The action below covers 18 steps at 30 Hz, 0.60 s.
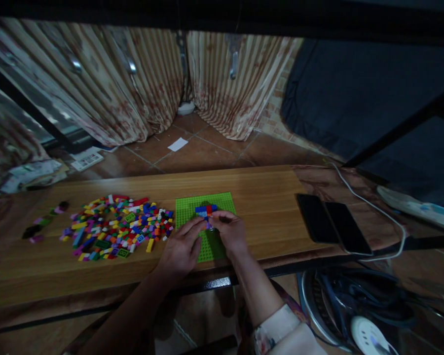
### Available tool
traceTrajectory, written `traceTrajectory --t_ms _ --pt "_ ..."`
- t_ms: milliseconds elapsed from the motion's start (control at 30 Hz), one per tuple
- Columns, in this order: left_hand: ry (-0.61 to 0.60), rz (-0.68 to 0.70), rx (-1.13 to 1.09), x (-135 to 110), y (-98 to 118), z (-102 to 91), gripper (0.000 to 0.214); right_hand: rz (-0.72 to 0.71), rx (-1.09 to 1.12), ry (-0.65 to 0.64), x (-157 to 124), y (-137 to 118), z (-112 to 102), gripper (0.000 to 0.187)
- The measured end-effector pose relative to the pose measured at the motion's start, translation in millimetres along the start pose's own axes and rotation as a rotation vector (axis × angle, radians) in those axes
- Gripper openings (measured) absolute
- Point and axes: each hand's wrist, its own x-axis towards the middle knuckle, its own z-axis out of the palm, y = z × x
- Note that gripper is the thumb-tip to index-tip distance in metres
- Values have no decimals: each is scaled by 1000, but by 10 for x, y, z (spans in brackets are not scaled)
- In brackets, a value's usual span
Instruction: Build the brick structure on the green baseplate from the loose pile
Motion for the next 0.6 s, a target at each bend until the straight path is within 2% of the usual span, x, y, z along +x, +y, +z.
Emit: traceTrajectory --t_ms 267,433,500,600 --pt "15 -44 -61 9 31 -27 39 -65 -60 7 50 25 30 27" --pt "22 -81 -101 -13 45 -63 41 12 -48 -62 36 -11 -72 34" --pt "44 -101 -127 -30 24 -78 41 36 8 -20 36 -49 -133 38" --pt "85 -151 -161 -39 -22 -106 40 -18 112 98 58 -115 -179 37"
